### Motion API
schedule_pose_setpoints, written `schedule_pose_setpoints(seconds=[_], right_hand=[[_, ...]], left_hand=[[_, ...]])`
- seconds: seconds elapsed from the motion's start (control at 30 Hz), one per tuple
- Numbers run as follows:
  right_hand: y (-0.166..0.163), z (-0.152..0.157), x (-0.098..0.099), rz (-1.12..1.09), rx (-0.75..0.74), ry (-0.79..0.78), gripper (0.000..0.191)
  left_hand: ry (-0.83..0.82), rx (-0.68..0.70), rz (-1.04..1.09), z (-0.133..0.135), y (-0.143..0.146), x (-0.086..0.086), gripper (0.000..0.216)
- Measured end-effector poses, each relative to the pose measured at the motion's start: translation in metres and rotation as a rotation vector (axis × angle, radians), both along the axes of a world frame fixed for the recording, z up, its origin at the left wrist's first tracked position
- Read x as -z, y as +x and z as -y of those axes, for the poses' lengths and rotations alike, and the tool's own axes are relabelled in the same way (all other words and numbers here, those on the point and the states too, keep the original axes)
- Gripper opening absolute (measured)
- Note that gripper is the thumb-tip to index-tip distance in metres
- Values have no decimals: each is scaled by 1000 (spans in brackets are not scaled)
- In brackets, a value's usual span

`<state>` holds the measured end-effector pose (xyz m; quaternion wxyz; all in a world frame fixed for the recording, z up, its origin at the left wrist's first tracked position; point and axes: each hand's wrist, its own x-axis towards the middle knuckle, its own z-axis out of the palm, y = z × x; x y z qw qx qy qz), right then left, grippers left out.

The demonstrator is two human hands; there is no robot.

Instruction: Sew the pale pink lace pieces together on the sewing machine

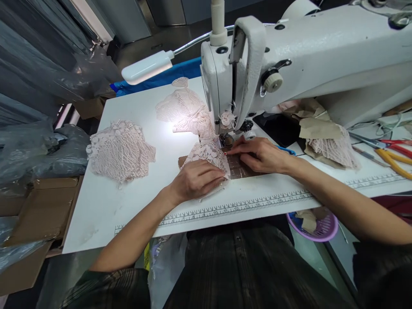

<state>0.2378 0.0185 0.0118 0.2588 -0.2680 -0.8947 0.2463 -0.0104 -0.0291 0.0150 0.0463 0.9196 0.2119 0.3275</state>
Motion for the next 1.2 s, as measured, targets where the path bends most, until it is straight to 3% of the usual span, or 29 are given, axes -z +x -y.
schedule_pose_setpoints(seconds=[0.13,0.33,0.77,1.2], right_hand=[[-3,-10,9,158,3,93,43],[-7,-6,23,171,70,164,41],[0,6,13,107,36,79,42],[3,5,15,164,-44,149,36]], left_hand=[[63,-13,-138,2,0,3,8],[37,-21,-182,0,1,4,9],[65,-23,-162,1,4,4,7],[83,-25,-155,-1,3,7,9]])
